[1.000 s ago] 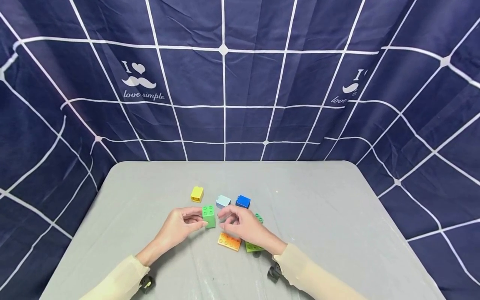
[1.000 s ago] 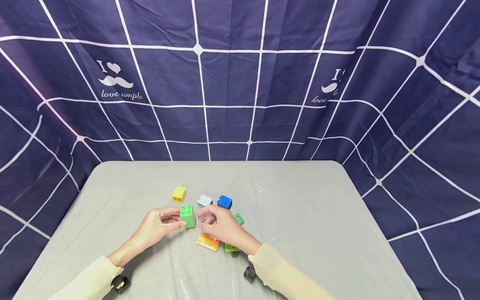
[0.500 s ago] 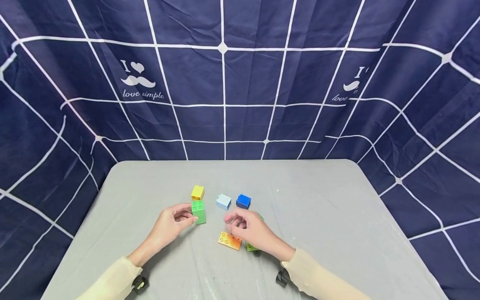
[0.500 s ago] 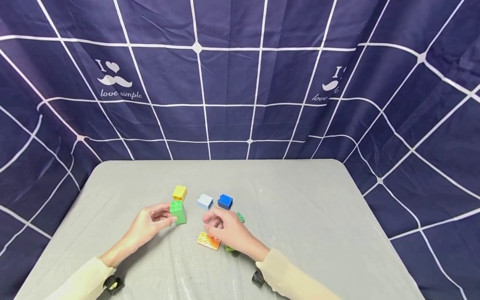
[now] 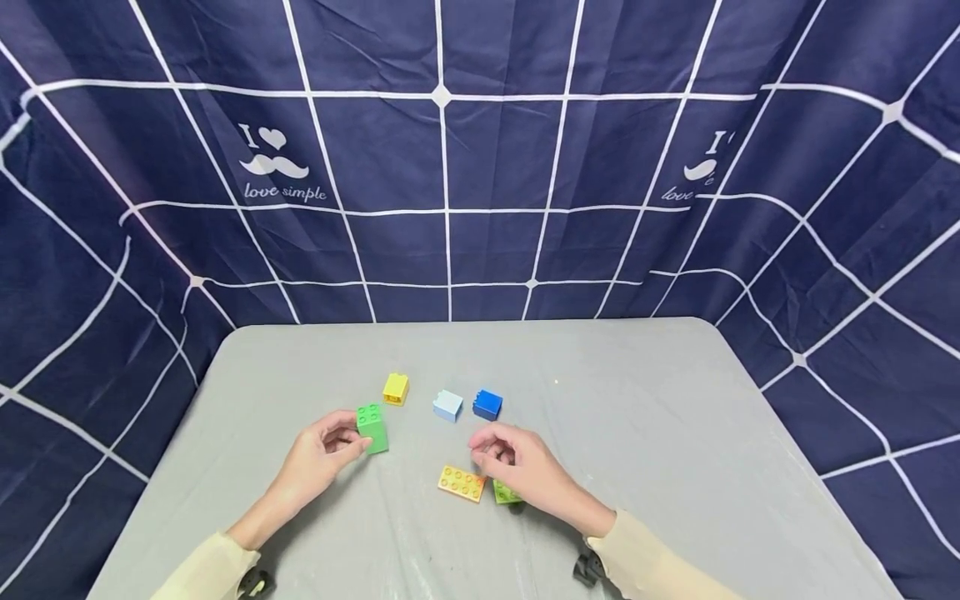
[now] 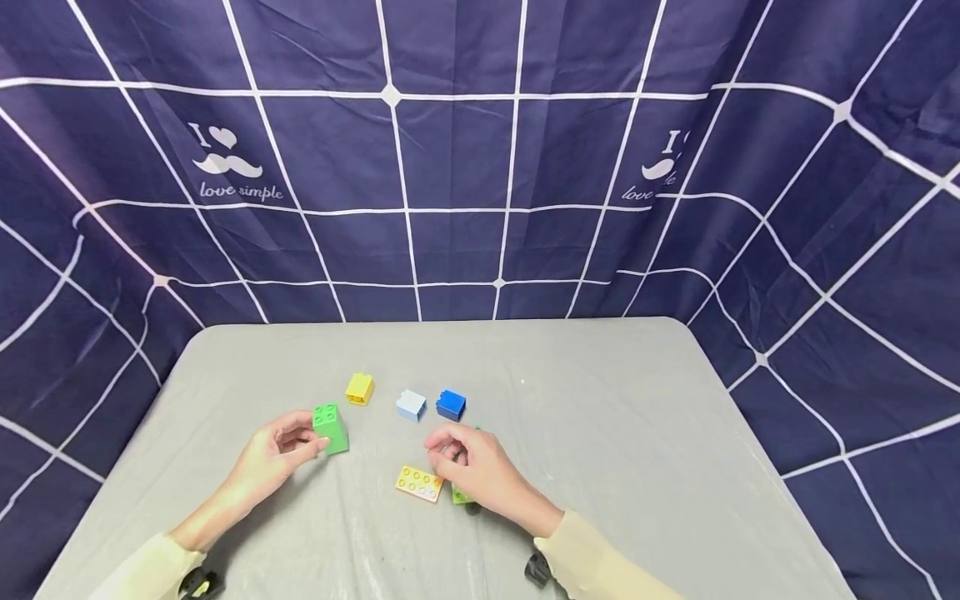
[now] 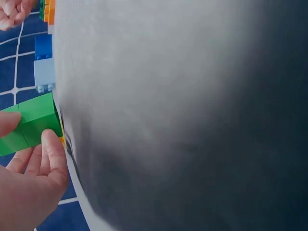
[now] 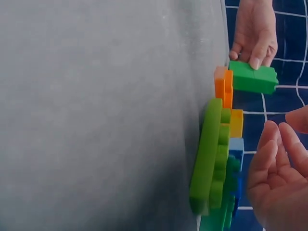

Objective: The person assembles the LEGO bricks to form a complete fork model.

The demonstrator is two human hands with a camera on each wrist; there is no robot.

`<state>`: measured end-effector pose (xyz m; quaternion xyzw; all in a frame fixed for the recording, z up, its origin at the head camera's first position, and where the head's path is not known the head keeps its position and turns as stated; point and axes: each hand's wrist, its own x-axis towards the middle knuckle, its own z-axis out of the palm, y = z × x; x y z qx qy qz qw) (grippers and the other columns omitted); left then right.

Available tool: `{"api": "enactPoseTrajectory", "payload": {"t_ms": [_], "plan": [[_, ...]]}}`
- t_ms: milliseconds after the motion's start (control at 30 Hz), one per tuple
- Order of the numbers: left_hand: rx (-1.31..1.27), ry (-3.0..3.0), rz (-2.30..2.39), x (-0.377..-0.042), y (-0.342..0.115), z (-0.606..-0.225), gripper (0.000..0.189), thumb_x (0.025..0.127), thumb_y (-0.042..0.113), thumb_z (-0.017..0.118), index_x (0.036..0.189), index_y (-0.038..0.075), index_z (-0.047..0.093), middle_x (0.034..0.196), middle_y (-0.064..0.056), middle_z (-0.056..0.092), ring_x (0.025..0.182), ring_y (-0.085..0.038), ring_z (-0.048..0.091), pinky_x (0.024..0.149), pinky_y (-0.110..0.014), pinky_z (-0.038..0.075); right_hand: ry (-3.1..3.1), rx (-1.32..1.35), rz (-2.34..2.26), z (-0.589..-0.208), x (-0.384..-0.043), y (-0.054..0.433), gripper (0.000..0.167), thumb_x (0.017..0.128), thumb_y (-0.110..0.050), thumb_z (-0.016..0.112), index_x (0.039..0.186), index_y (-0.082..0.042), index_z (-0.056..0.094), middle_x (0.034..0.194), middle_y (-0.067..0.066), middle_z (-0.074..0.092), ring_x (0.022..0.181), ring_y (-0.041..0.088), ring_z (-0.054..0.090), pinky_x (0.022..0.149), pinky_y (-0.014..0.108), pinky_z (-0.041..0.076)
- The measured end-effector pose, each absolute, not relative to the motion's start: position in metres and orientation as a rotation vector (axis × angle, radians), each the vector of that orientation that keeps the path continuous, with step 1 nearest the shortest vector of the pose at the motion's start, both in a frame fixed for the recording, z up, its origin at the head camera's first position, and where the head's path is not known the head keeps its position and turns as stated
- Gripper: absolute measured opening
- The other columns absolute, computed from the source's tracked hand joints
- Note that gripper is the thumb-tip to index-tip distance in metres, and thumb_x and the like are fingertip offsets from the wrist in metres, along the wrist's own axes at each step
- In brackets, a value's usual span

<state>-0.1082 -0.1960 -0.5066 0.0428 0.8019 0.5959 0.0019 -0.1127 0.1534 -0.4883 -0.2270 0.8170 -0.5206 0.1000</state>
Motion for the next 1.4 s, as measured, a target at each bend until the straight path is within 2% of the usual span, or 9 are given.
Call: {"api": "enactPoseTrajectory", "payload": {"t_ms": [433,833,1100,1300,1400], "plan": [[0.125,2.585,1.843,-0.096,-0.224,-0.507,0.035,0.096,0.002,0.082,0.128,-0.007,0.070,0.103,-0.011,0.075,0.090,-0.010,0.067,0.075,-0.021,0.053,2.499,-0.603,-1.536,-0.488,-0.102,0.193,0.011,0.106,-0.015,0.073,0.115,-0.010,0.076,0.103,0.001,0.075,0.091,0.015,0.066,0.081,0.026,0.055],[0.130,2.617,1.825,-0.094,-0.234,-0.506,0.035,0.096,0.000,0.081,0.129,-0.008,0.070,0.103,-0.013,0.075,0.090,-0.009,0.067,0.075,-0.021,0.053,2.501,-0.639,-1.551,-0.495,-0.095,0.214,0.012,0.102,-0.008,0.075,0.114,-0.008,0.076,0.103,-0.001,0.075,0.089,0.013,0.064,0.079,0.027,0.056],[0.172,2.568,1.868,-0.092,-0.238,-0.508,0.037,0.094,-0.006,0.080,0.129,-0.011,0.068,0.107,-0.016,0.075,0.091,-0.009,0.069,0.078,-0.021,0.055,2.513,-0.651,-1.526,-0.494,-0.092,0.217,0.014,0.099,-0.005,0.077,0.113,-0.008,0.076,0.102,-0.005,0.073,0.090,0.013,0.065,0.080,0.027,0.056],[0.168,2.544,1.889,-0.088,-0.238,-0.507,0.046,0.093,-0.008,0.078,0.136,-0.014,0.061,0.113,-0.020,0.073,0.097,-0.013,0.069,0.080,-0.020,0.054,2.514,-0.673,-1.510,-0.495,-0.090,0.219,0.016,0.098,-0.003,0.079,0.113,-0.006,0.076,0.107,0.003,0.075,0.094,0.013,0.066,0.082,0.028,0.056],[0.148,2.553,1.883,-0.082,-0.238,-0.506,0.048,0.095,-0.007,0.078,0.139,-0.012,0.059,0.120,-0.021,0.071,0.098,-0.015,0.068,0.080,-0.021,0.054,2.489,-0.652,-1.529,-0.496,-0.089,0.220,0.017,0.096,-0.003,0.079,0.113,-0.004,0.076,0.108,0.007,0.075,0.094,0.012,0.066,0.081,0.027,0.056]]}}
